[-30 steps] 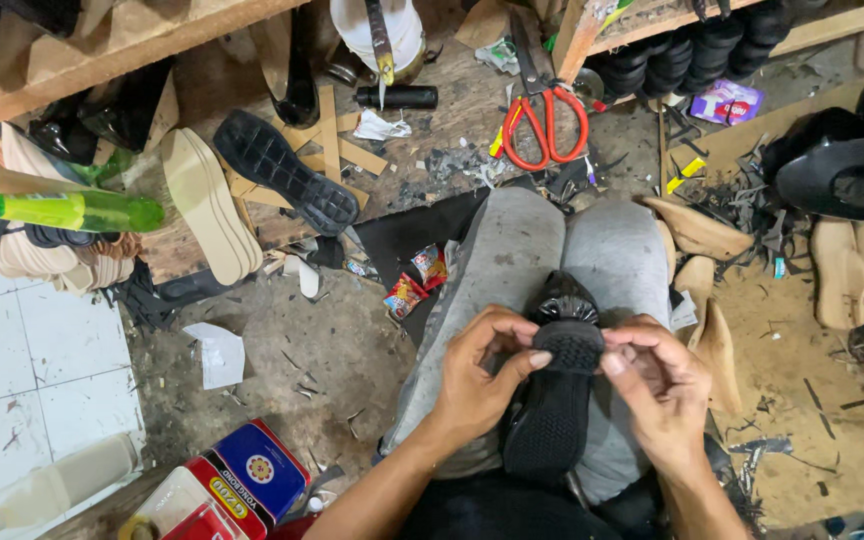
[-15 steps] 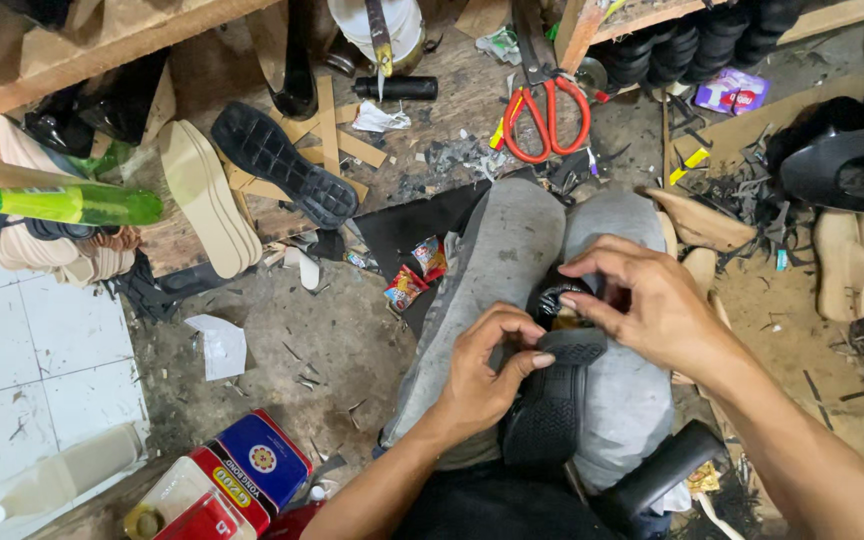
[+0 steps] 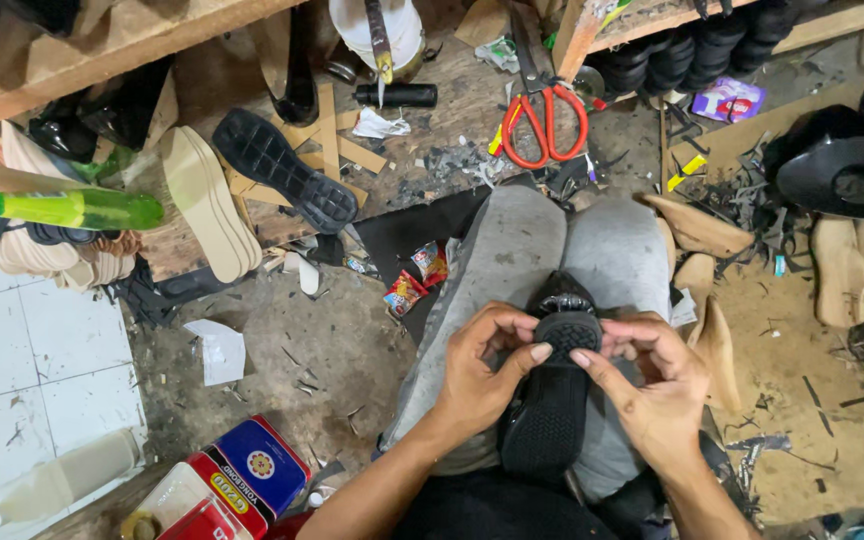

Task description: The person attaches a black rubber sole to a black high-heeled shoe. They align the sole, press it into place, and use a curved metal tool to tap and smooth the edges for a secure fit. The person then inspects the shoe and repeats the process on a second shoe.

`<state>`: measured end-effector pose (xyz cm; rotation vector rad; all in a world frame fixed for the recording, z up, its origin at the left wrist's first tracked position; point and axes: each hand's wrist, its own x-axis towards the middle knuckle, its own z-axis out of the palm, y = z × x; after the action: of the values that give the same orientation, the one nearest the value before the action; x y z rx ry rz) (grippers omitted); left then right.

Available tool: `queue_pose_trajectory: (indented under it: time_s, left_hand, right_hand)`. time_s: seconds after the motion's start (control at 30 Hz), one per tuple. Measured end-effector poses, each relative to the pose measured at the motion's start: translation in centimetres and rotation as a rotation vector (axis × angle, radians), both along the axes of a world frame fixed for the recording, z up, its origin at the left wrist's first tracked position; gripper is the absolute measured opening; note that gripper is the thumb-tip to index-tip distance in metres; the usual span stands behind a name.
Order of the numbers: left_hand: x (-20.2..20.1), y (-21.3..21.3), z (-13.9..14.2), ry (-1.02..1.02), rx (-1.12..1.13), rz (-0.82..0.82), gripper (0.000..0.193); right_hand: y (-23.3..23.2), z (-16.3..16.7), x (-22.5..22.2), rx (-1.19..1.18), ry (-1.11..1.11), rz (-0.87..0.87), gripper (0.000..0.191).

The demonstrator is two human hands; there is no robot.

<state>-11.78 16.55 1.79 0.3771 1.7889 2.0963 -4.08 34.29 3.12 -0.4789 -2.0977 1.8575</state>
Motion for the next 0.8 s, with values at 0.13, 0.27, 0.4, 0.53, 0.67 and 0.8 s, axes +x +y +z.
queue_pose_trajectory:
  time_s: [0.13,0.27,0.4,0.53,0.67,0.8]
  left_hand:
    - [-0.4,0.8,0.3,-0.030,-0.044,0.031,0.022]
    - [-1.2,1.4,0.7,-0.058,-0.141,0.051,0.023]
    - [-1.9,1.8,1.0,-0.055,-0.187,0.064,0.025]
    - [-2.5,2.5,1.8,-0.096,-0.312,0.081,0.028]
    - [-3.3,2.2,3.3,-0.136,-0.349,0.038,0.064]
    - [-2.4,0.9,4.7,0.236,-0.527,-0.110,0.053]
  right_hand:
    - [0.2,-0.2,-0.5,-0.081,-0.053,-0.080,0.034]
    - [0.6,0.0,-1.1,-0.019,-0.082,-0.078,0.031]
    - [0.4,-0.2,-2.0,-0.072,-0.108,-0.091,0.034]
    - [0.5,1.2,-3.5,0.125,-0.164,-0.055,0.053]
    - [1.2,3.5,-5.0,0.334,-0.158,0.080,0.086]
    - [1.5,4.7,-4.1,0.143,-0.221,0.206,0.098]
